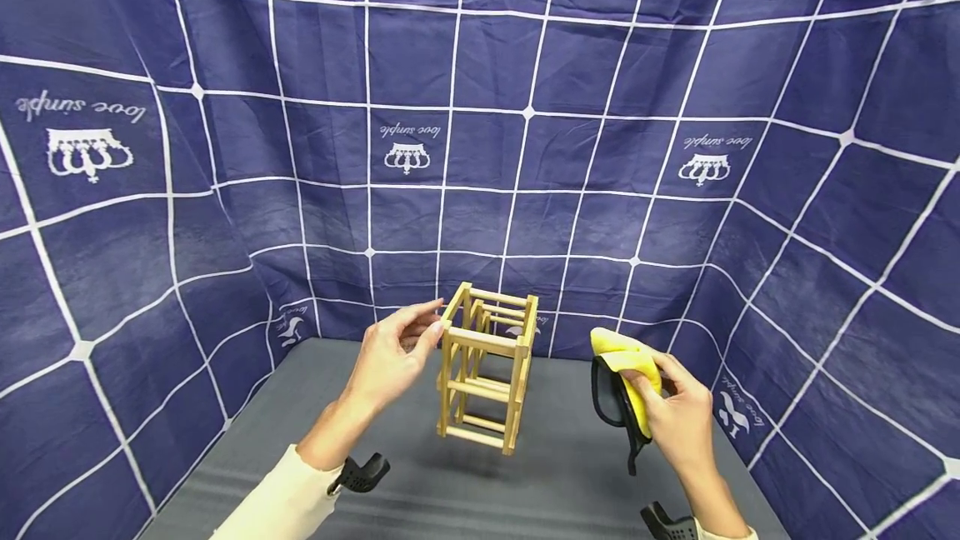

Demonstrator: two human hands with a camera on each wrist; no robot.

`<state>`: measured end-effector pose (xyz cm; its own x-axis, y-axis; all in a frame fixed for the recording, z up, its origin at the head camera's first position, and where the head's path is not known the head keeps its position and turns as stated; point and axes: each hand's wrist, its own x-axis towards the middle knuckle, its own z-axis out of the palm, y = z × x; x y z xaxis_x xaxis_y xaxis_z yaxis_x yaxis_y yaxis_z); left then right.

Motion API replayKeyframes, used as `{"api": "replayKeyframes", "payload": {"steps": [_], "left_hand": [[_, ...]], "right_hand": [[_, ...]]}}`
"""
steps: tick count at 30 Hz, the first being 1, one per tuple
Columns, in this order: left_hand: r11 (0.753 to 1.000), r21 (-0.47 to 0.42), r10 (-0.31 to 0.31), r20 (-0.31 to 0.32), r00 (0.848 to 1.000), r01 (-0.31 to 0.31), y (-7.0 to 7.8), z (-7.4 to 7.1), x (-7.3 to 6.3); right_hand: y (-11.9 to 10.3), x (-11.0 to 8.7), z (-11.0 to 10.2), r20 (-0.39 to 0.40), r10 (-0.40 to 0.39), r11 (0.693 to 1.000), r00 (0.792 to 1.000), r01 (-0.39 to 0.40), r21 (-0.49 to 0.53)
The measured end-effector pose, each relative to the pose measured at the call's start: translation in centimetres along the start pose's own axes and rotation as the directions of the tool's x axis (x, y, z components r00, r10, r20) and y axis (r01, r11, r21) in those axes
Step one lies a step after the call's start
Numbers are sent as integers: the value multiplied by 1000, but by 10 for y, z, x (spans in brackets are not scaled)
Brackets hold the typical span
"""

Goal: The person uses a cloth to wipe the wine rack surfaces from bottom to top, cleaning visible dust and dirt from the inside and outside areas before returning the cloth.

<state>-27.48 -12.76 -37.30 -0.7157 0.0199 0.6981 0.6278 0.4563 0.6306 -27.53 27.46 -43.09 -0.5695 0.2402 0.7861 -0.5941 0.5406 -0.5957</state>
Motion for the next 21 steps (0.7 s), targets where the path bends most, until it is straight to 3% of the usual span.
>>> {"api": "replayKeyframes", "payload": {"steps": [2,5,7,10,12,16,18,21], "left_hand": [[988,108,122,-84,989,-112,7,4,0],[935,237,306,-154,940,-265,21,15,0],[898,281,387,-141,911,-338,32,23,0],[859,325,443,-82,893,-396,49,38,-1],[838,361,452,-41,891,-408,57,49,-1],[814,439,414,22,910,-381,65,67,3],[816,459,373,44,927,-350,65,73,4],[840,446,313,67,948,-309,65,78,5]], "right_hand": [[4,-3,2,22,81,997,996,-81,-10],[10,-9,5,81,206,978,975,-207,-5],[12,-13,8,124,269,962,955,-271,3],[13,-18,13,173,332,941,927,-339,12],[12,-21,16,202,377,920,904,-390,31],[10,-26,22,256,480,855,839,-513,76],[10,-30,23,279,521,825,807,-560,78],[10,-34,24,306,562,788,768,-610,84]]}}
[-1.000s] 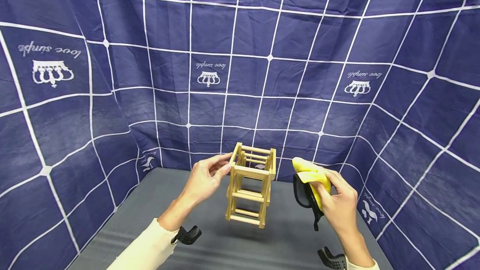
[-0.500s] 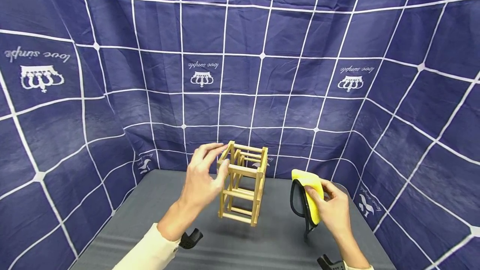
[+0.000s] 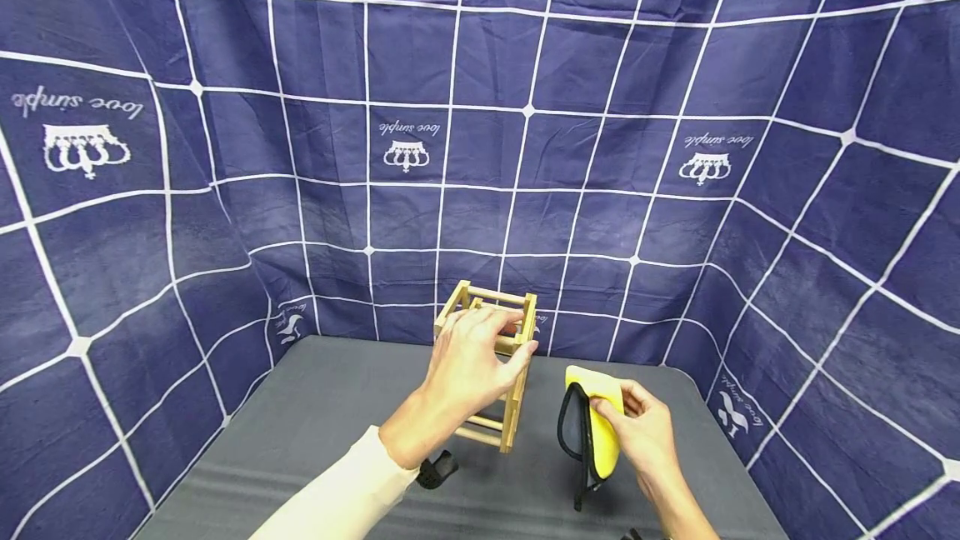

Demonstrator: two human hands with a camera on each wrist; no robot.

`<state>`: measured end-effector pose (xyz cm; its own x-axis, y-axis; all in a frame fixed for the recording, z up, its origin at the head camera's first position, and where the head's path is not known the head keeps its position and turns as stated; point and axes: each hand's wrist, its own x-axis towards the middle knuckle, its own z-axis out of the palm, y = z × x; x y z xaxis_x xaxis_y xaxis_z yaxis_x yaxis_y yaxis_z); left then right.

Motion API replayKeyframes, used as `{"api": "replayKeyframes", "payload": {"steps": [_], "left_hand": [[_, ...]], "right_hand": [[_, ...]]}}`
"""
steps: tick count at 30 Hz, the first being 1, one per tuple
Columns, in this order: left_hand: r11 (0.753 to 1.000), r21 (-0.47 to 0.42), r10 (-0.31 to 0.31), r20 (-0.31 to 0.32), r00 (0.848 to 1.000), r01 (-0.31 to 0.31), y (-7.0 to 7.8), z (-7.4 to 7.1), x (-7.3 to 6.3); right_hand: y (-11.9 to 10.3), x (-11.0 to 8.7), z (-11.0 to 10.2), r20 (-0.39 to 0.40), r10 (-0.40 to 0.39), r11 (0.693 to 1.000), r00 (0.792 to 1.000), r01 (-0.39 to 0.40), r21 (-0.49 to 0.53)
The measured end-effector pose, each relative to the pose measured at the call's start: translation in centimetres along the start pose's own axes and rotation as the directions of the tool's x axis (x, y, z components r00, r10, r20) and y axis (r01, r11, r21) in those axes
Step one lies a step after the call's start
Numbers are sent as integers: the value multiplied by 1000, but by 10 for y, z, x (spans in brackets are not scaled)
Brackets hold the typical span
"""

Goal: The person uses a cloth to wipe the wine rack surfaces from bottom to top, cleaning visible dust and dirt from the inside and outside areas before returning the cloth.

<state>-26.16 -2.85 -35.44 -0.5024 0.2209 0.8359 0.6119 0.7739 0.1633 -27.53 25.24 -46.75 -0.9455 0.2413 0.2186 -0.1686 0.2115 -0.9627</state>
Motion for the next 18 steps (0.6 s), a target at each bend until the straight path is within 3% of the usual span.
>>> {"api": "replayKeyframes", "payload": {"steps": [5,10,18], "left_hand": [[997,-79,-10,39,999,13,-2,-1,2],[985,-170,0,52,999,9,-8,-11,1],[982,-189,37,44,998,-28,-28,-27,-9]], "right_hand": [[3,-2,-2,12,60,997,998,-60,42],[5,-2,-5,5,63,992,998,-63,109],[13,-4,-6,42,75,981,996,-82,179]]}}
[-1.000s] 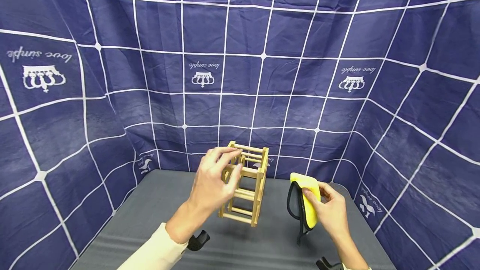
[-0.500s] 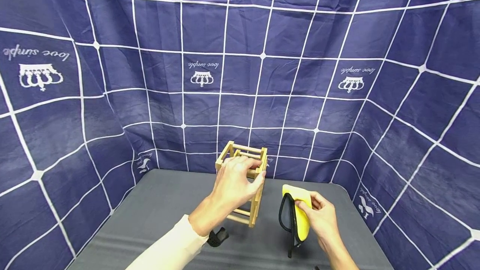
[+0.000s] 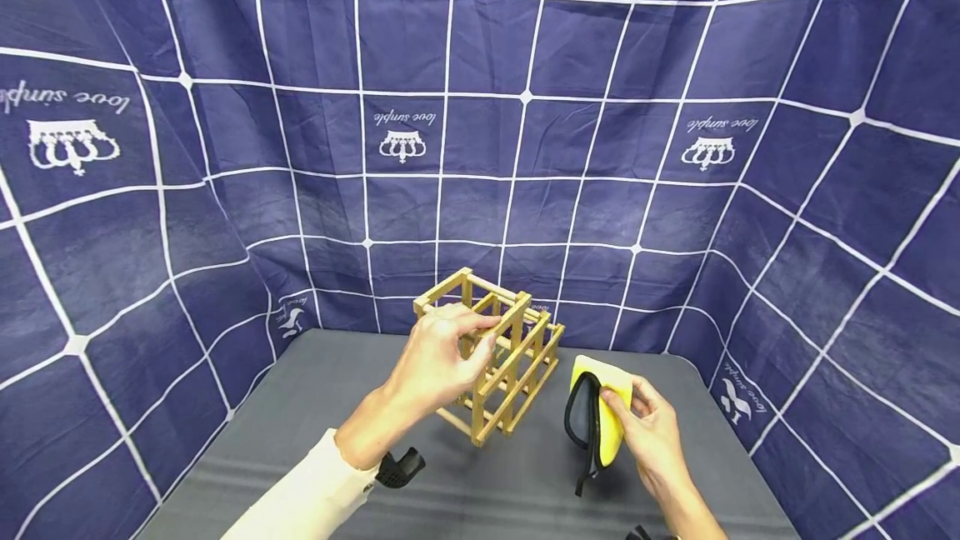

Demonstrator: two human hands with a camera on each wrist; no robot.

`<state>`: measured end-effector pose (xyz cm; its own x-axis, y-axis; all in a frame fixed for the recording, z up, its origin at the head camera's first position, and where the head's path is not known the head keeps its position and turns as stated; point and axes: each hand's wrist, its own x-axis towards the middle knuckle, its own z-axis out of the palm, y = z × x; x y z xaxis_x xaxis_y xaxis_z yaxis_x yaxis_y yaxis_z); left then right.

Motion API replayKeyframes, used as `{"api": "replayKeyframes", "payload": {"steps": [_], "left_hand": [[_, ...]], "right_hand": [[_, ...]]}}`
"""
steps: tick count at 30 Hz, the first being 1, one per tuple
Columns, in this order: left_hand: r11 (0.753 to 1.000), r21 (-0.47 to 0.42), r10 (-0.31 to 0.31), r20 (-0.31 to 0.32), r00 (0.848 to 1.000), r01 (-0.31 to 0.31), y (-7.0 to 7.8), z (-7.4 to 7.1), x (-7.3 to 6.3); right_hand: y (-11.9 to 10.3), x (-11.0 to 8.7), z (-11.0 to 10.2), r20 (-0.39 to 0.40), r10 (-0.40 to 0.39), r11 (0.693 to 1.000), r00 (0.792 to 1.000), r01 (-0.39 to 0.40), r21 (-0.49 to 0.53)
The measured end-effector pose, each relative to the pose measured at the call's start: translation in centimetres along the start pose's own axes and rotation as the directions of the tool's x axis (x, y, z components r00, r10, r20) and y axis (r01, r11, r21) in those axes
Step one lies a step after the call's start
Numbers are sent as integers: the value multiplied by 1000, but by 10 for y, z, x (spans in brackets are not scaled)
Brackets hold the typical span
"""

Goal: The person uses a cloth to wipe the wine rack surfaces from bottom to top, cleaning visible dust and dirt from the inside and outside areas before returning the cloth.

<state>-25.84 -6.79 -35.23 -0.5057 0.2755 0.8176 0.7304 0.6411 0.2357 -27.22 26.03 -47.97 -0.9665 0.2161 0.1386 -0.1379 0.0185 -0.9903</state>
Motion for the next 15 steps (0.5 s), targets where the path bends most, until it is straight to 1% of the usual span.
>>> {"api": "replayKeyframes", "payload": {"steps": [2,6,11,15], "left_hand": [[1000,0,9,2,1000,-9,-6,-6,-3],[1000,-18,0,20,1000,0,-20,-19,-6],[1000,-29,-1,37,999,2,-42,-31,-7],[1000,-28,1,42,999,1,-60,-36,-8]], "right_hand": [[1,0,0,10,9,1000,1000,-9,-5],[1,1,2,29,6,1000,1000,-5,-24],[4,3,6,73,-61,995,995,67,-73],[8,2,9,101,-91,990,991,102,-101]]}}
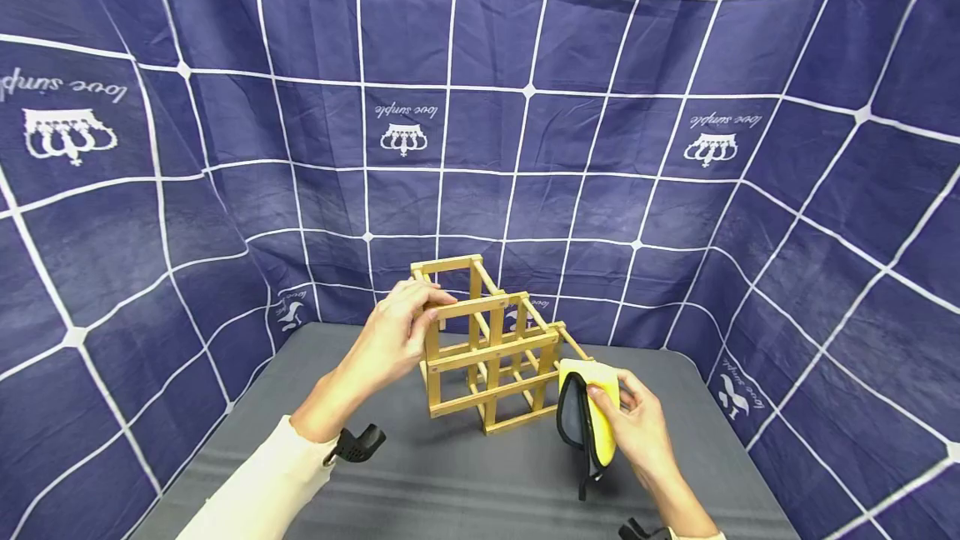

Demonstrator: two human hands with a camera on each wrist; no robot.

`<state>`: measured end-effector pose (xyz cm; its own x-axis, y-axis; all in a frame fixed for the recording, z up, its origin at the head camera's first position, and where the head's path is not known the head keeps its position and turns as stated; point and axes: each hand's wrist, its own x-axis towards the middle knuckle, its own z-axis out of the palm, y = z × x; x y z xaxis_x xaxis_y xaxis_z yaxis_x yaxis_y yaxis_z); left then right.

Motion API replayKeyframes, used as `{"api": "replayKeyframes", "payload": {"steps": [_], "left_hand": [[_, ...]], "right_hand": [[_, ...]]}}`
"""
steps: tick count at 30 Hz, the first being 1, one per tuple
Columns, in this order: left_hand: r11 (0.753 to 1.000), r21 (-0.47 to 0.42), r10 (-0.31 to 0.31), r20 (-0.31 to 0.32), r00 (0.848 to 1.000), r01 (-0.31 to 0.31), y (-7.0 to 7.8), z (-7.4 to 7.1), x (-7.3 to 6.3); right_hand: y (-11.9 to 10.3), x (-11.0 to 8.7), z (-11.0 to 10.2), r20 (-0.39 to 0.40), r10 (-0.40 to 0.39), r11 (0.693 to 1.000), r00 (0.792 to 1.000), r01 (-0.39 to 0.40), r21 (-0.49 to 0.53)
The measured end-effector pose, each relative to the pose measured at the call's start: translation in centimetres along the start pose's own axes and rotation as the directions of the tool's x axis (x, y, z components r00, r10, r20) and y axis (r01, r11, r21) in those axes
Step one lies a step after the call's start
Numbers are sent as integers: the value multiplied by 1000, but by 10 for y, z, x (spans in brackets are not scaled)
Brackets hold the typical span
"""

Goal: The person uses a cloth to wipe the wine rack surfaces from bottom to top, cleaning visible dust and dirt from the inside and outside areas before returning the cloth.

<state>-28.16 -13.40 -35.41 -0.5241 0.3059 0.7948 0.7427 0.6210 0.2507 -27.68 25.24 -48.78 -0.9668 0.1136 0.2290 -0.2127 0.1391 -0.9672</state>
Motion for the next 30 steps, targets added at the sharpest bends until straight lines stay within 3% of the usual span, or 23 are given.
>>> {"api": "replayKeyframes", "payload": {"steps": [7,11,13,16,19,21,23,26,28,30], "left_hand": [[999,0,-51,-15,999,51,-31,1,6],[998,-21,-54,-101,993,52,-39,5,3],[1000,-15,-23,-184,983,21,-38,10,-2],[997,28,82,-302,950,-77,-30,21,-14],[974,104,223,-324,919,-200,-20,36,-25],[959,140,275,-275,921,-245,-16,48,-31],[955,166,279,-208,938,-247,-14,61,-37],[963,199,210,-127,970,-182,-15,78,-44],[967,211,169,-100,981,-145,-17,87,-47],[969,214,142,-89,986,-120,-18,95,-49]], "right_hand": [[4,-2,7,16,-55,998,998,55,-24],[6,-3,10,41,-100,994,994,102,-47],[8,-3,11,62,-128,989,990,132,-64],[11,-3,13,101,-204,971,974,214,-102],[14,-2,16,132,-286,931,949,308,-196],[16,-2,19,155,-351,877,924,382,-290],[19,-2,24,203,-452,773,868,496,-396],[24,0,39,347,-581,559,736,671,-488],[27,0,52,467,-605,414,645,755,-508],[28,0,68,575,-565,323,592,800,-506]]}}
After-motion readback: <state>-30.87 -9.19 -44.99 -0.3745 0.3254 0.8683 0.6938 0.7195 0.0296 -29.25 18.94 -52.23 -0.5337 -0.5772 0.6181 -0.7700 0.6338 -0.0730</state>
